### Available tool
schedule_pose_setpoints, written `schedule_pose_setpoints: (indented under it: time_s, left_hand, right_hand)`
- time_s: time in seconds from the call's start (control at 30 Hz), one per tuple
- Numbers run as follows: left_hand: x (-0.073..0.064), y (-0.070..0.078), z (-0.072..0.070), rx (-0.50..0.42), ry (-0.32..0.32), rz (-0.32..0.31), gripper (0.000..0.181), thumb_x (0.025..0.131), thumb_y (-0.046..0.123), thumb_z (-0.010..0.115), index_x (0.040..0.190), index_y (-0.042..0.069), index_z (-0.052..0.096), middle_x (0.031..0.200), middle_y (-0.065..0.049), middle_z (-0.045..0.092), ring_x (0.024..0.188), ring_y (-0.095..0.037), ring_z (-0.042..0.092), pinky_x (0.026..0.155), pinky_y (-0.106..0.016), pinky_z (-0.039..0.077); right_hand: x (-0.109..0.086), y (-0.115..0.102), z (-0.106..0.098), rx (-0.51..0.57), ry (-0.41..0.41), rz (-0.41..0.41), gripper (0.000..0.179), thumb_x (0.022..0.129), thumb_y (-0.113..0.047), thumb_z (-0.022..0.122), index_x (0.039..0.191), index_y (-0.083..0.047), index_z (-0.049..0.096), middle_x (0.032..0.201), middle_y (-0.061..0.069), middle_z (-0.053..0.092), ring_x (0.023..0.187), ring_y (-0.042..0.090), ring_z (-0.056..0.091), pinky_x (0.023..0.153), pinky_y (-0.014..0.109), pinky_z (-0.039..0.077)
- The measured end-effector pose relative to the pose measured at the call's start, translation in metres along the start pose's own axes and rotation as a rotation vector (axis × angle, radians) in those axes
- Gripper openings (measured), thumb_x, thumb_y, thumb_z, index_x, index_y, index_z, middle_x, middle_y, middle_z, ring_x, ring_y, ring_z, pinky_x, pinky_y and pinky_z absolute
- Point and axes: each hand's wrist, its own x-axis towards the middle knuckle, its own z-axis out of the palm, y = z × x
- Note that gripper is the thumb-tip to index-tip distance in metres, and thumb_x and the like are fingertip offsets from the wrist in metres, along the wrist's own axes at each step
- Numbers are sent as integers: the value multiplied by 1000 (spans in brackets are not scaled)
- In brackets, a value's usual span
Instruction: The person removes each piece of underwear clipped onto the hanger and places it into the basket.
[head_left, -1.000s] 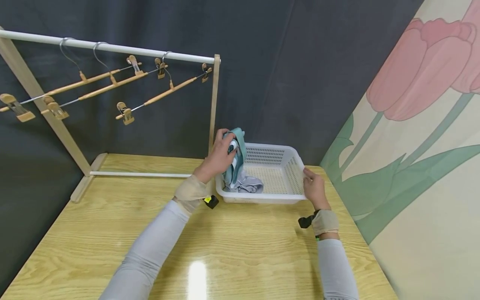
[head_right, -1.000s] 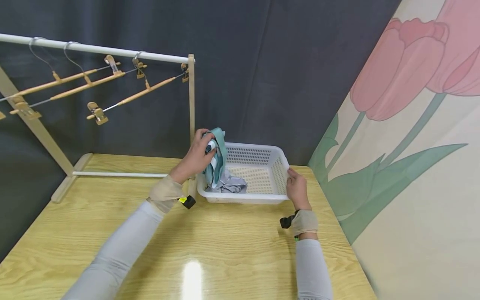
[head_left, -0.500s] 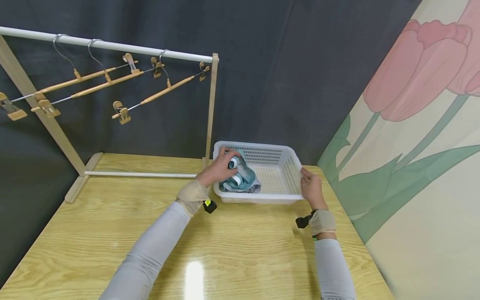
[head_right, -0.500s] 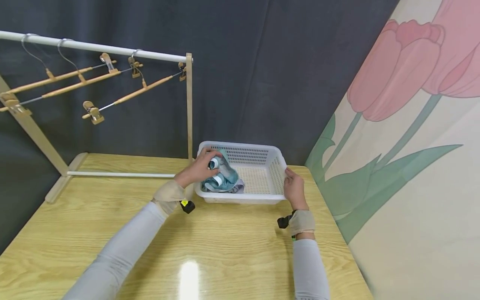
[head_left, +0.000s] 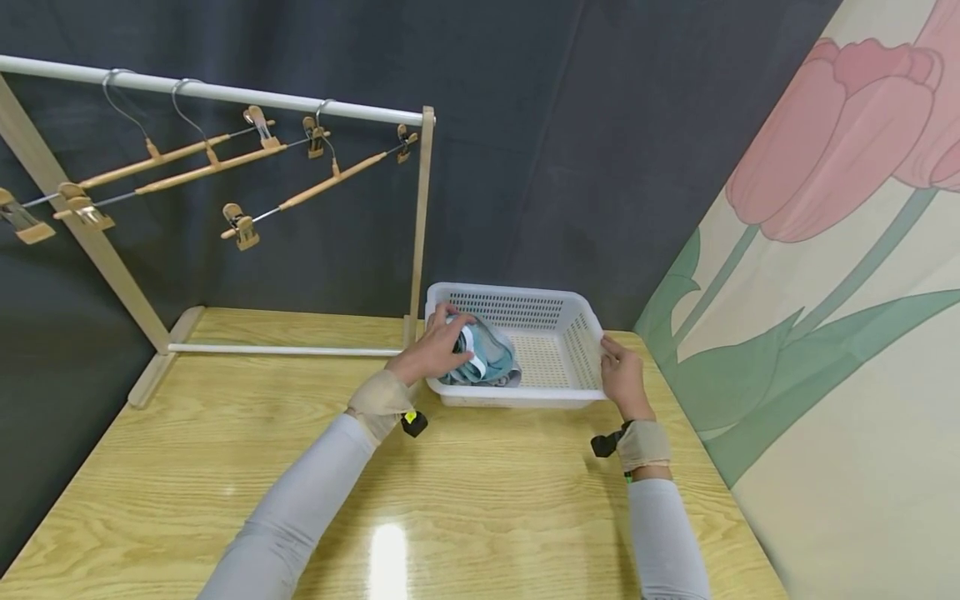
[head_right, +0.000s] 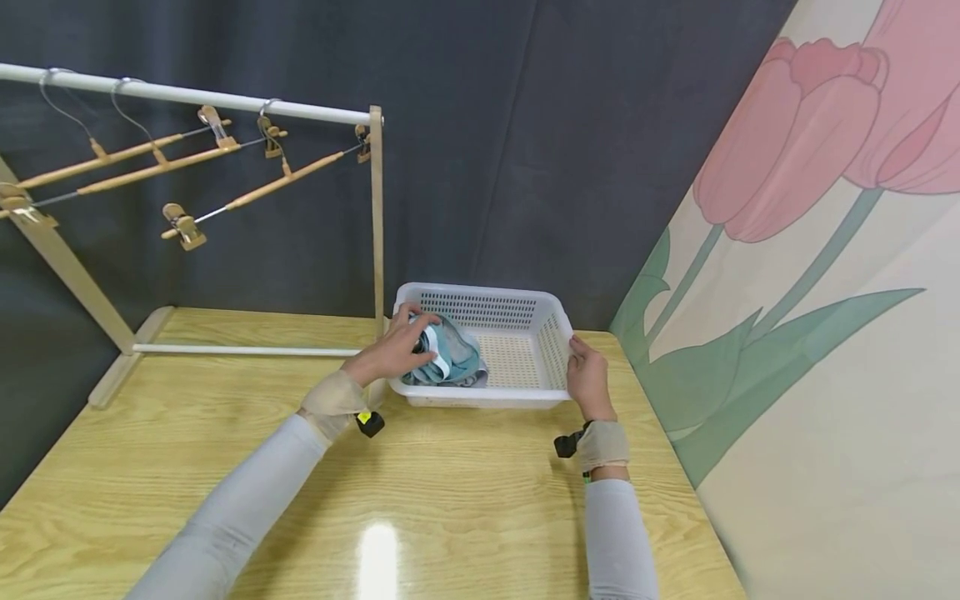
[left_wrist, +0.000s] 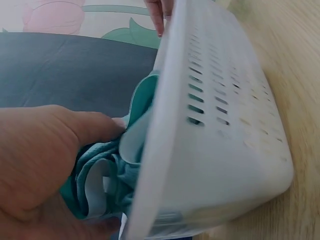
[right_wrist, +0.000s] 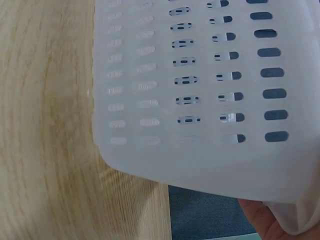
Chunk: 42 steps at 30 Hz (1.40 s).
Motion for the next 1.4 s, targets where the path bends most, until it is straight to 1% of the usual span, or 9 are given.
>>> schedule_pose_setpoints:
  time_s: [0.2, 0.37, 0.57, 0.77, 0.83, 1.03, 1.13, 1.27, 1.4]
  left_hand:
    - [0, -3, 2, 57, -87, 51, 55, 106, 22, 55, 155, 5, 39, 159, -21, 32, 148, -36, 31, 120, -50, 31]
    - [0, -2, 4, 95, -181, 62, 58, 106, 27, 53, 157, 4, 37, 164, -23, 26, 154, -40, 20, 125, -52, 19]
    - [2, 1, 6, 142, -256, 53, 66, 102, 29, 60, 158, 6, 35, 166, -21, 22, 155, -41, 13, 125, -53, 17]
    - [4, 3, 9, 232, -222, 11, 62, 101, 26, 63, 158, 15, 40, 167, -22, 12, 153, -43, 6, 124, -57, 10]
    - [4, 3, 10, 256, -195, 7, 61, 100, 26, 65, 157, 16, 42, 163, -22, 14, 149, -41, 9, 122, -56, 13]
    - [3, 4, 10, 258, -130, 23, 59, 99, 21, 67, 153, 13, 47, 151, -19, 34, 138, -35, 30, 115, -50, 33]
    - [2, 3, 9, 245, -122, 37, 56, 100, 20, 65, 152, 11, 48, 150, -17, 44, 140, -34, 39, 116, -48, 37]
    - [3, 2, 8, 218, -163, 80, 53, 102, 22, 61, 151, 6, 48, 154, -17, 47, 146, -34, 39, 121, -46, 32]
    - [5, 3, 9, 241, -249, 95, 55, 103, 26, 58, 152, 4, 45, 157, -20, 42, 148, -38, 36, 123, -47, 28]
  right_hand:
    - [0, 0, 0, 1, 4, 2, 41, 103, 3, 45, 143, 10, 50, 151, 25, 48, 133, 45, 51, 108, 58, 44]
    - [0, 1, 0, 3, 5, -8, 41, 103, 3, 45, 142, 11, 50, 150, 24, 48, 135, 45, 50, 110, 57, 42]
    - [-1, 0, 1, 8, 1, -9, 41, 103, 4, 45, 143, 10, 50, 151, 23, 48, 136, 43, 49, 110, 57, 41]
    - [1, 0, 3, 19, -13, 3, 42, 103, 3, 44, 145, 10, 48, 153, 23, 45, 138, 44, 46, 111, 58, 40]
    - [1, 0, 4, 24, -14, 11, 42, 104, 2, 44, 145, 9, 48, 154, 22, 46, 138, 43, 47, 111, 57, 40]
    - [1, -1, 3, 19, -6, 13, 42, 104, 1, 44, 144, 9, 49, 153, 22, 47, 138, 42, 48, 112, 56, 41]
    - [1, -1, 2, 14, -2, 9, 41, 104, 2, 44, 144, 10, 49, 152, 22, 47, 138, 42, 48, 112, 56, 40]
    - [1, 0, 1, 17, -3, 5, 41, 103, 3, 44, 144, 10, 49, 152, 23, 47, 138, 43, 47, 112, 57, 39]
    - [0, 1, 0, 15, 0, -25, 40, 104, 4, 44, 143, 11, 49, 151, 25, 48, 136, 45, 48, 112, 56, 40]
